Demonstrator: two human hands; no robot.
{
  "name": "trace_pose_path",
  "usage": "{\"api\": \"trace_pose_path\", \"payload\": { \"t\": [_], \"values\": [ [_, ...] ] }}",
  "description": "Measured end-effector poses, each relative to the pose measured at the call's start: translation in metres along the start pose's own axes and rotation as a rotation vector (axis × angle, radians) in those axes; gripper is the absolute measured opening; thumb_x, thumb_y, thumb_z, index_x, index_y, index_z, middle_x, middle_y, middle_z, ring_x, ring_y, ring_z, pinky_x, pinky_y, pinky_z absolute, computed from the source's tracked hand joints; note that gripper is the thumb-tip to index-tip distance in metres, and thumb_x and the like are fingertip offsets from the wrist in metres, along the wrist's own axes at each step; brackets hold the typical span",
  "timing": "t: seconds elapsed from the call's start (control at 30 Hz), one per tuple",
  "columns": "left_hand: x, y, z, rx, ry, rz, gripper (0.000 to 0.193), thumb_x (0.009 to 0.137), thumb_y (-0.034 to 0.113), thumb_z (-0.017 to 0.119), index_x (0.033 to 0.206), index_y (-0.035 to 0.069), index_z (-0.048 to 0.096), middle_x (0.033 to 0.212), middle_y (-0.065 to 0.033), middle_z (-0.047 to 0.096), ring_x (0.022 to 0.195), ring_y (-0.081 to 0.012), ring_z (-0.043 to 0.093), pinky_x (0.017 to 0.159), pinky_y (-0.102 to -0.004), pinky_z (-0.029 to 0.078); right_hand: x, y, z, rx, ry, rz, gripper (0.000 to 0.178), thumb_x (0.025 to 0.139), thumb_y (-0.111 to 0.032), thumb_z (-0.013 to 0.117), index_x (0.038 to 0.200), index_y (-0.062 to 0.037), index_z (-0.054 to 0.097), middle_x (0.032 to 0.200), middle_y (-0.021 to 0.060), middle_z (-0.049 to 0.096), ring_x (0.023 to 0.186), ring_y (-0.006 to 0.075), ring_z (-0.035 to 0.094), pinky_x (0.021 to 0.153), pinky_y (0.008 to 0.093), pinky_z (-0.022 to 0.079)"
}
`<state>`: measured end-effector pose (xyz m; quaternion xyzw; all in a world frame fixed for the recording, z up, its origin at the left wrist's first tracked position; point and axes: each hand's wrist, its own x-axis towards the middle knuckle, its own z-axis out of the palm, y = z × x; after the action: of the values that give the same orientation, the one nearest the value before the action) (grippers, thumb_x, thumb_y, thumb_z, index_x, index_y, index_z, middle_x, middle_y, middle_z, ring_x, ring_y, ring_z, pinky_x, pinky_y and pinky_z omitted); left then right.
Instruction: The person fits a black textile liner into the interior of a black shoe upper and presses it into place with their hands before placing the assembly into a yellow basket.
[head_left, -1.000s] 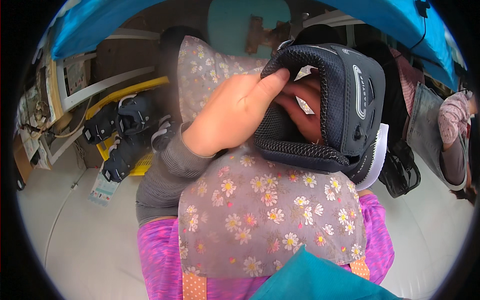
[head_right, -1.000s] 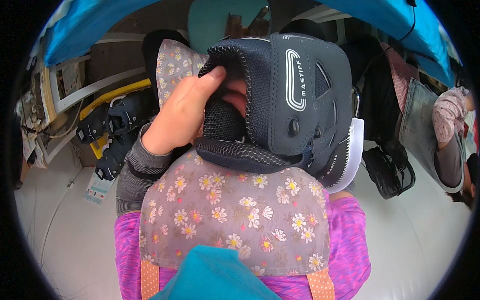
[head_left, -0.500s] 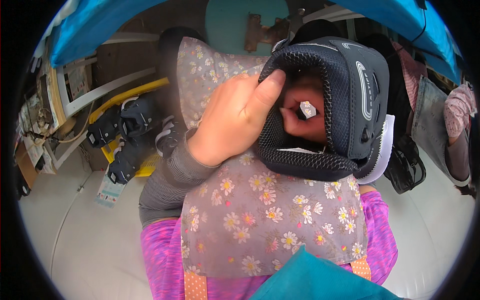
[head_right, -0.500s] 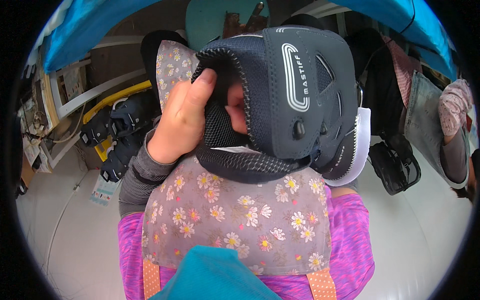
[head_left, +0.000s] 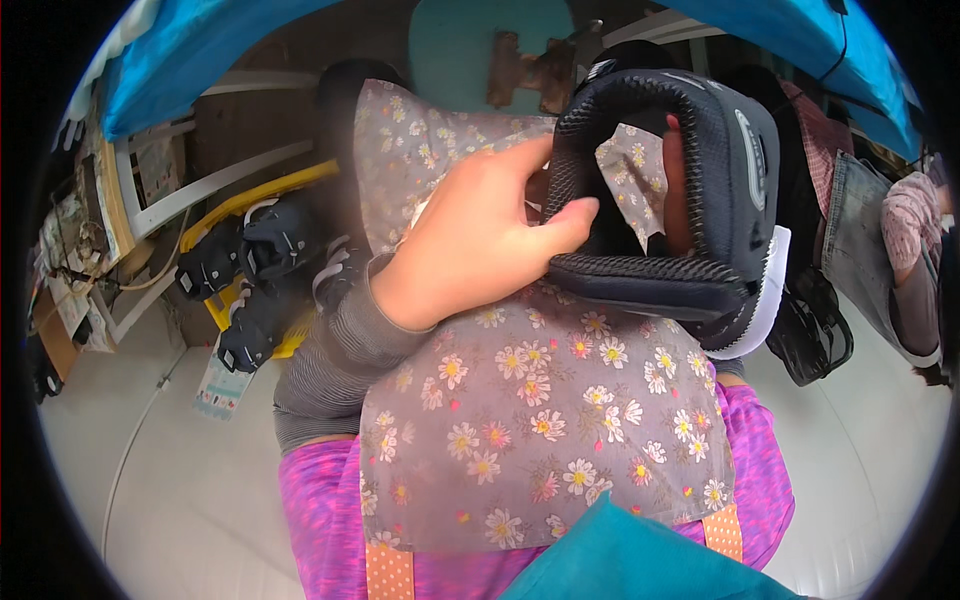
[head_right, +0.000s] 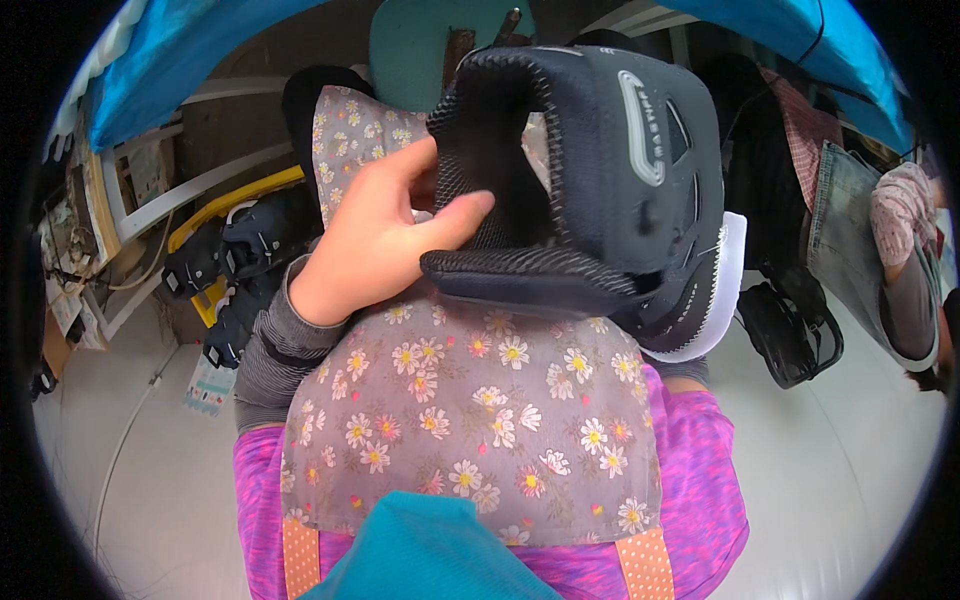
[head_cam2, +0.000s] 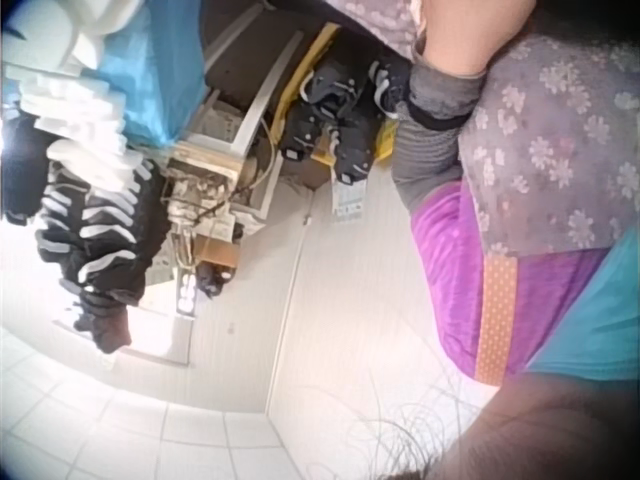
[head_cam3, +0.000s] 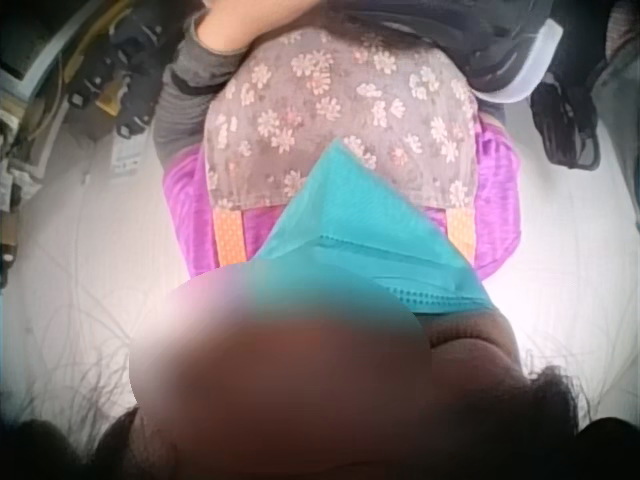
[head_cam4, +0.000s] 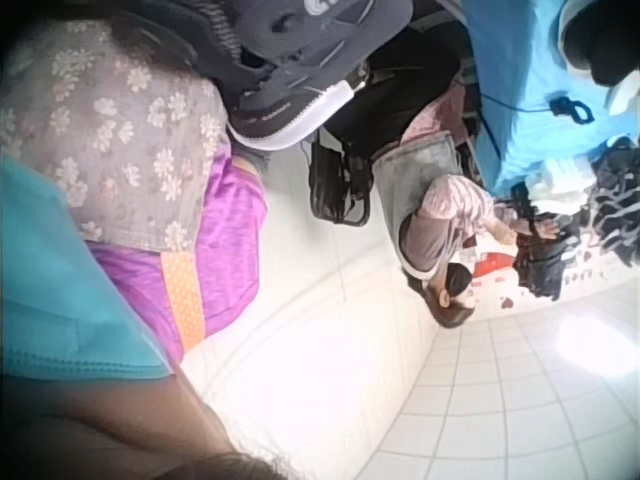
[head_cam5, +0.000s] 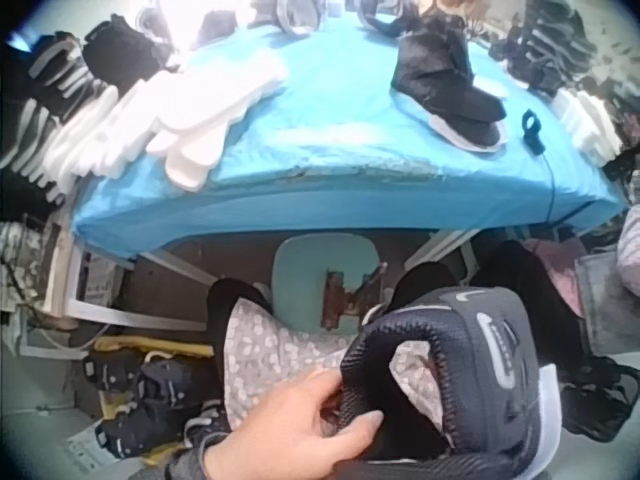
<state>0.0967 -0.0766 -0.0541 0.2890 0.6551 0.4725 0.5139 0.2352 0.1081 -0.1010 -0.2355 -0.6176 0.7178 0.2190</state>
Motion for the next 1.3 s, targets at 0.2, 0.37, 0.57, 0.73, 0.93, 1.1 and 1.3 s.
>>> {"api": "trace_pose_path", "payload": {
  "t": [0.2, 0.37, 0.57, 0.73, 0.93, 1.1, 1.3],
  "values": [
    [0.018, -0.01, 0.013, -0.17, -0.093, 0.151, 0.035, 0.093, 0.016, 0.067, 0.123, -0.002, 0.061, 0.11, -0.0134, 0.07, 0.103, -0.022, 0.065, 0.091, -0.0338, 0.05, 0.041, 0.014, -0.018, 0.11, -0.357, -0.393, 0.063, 0.092, -0.023, 0.073, 0.141, -0.0005, 0.042, 0.126, 0.0248, 0.059, 0.115, 0.0362, 0.062, 0.098, 0.044, 0.052],
    [0.026, 0.021, 0.007, 0.068, -0.146, 0.14, 0.024, 0.092, 0.005, 0.064, 0.116, 0.0, 0.067, 0.097, -0.0131, 0.071, 0.091, -0.0123, 0.063, 0.084, -0.0313, 0.052, 0.066, -0.004, -0.017, 0.25, -0.387, -0.658, 0.042, 0.087, -0.021, 0.078, 0.114, 0.0005, 0.053, 0.093, 0.0212, 0.063, 0.077, 0.0271, 0.063, 0.07, 0.0352, 0.056],
    [0.03, 0.01, 0.013, 0.671, 0.02, 0.658, 0.029, 0.087, 0.031, 0.073, 0.088, 0.003, 0.065, 0.072, -0.0164, 0.064, 0.065, -0.0402, 0.063, 0.057, -0.0454, 0.051, 0.089, 0.016, 0.008, 0.68, -0.903, 0.16, 0.049, 0.082, -0.031, 0.082, 0.111, -0.0052, 0.052, 0.085, 0.0121, 0.058, 0.07, 0.0239, 0.06, 0.059, 0.0327, 0.052],
    [0.026, -0.007, 0.006, 0.62, 0.093, 0.572, 0.033, 0.085, 0.038, 0.073, 0.084, 0.006, 0.068, 0.069, -0.0156, 0.065, 0.064, -0.0384, 0.065, 0.059, -0.0451, 0.052, 0.068, 0.039, 0.013, 0.622, -0.577, 0.2, 0.053, 0.078, -0.031, 0.086, 0.11, -0.0041, 0.054, 0.083, 0.0098, 0.055, 0.069, 0.0236, 0.058, 0.057, 0.0305, 0.05],
    [0.019, 0.03, 0.004, 0.417, 0.191, 0.462, 0.038, 0.084, 0.046, 0.073, 0.082, 0.009, 0.071, 0.068, -0.0137, 0.067, 0.065, -0.0379, 0.066, 0.059, -0.0456, 0.053, 0.067, -0.012, -0.018, 0.527, -0.371, -0.271, 0.049, 0.081, -0.032, 0.084, 0.108, -0.0026, 0.056, 0.085, 0.0119, 0.06, 0.075, 0.022, 0.059, 0.068, 0.0346, 0.051],
    [0.025, 0.016, 0.014, 0.549, 0.163, 0.687, 0.028, 0.08, 0.034, 0.072, 0.072, 0.007, 0.069, 0.063, -0.0133, 0.063, 0.064, -0.0341, 0.066, 0.057, -0.0438, 0.053, 0.075, -0.022, 0.017, 0.685, -0.834, 0.333, 0.05, 0.079, -0.023, 0.085, 0.113, -0.0063, 0.053, 0.081, 0.0107, 0.058, 0.071, 0.022, 0.059, 0.062, 0.0323, 0.053],
    [0.023, 0.006, 0.008, 0.524, 0.016, 0.688, 0.028, 0.077, 0.031, 0.076, 0.082, 0.005, 0.069, 0.069, -0.0159, 0.065, 0.068, -0.0361, 0.066, 0.062, -0.0447, 0.054, 0.08, 0.005, 0.012, 0.733, -0.913, 0.227, 0.048, 0.081, -0.024, 0.083, 0.113, -0.0051, 0.052, 0.086, 0.0109, 0.059, 0.072, 0.0221, 0.059, 0.061, 0.0318, 0.051]
  ]
}}
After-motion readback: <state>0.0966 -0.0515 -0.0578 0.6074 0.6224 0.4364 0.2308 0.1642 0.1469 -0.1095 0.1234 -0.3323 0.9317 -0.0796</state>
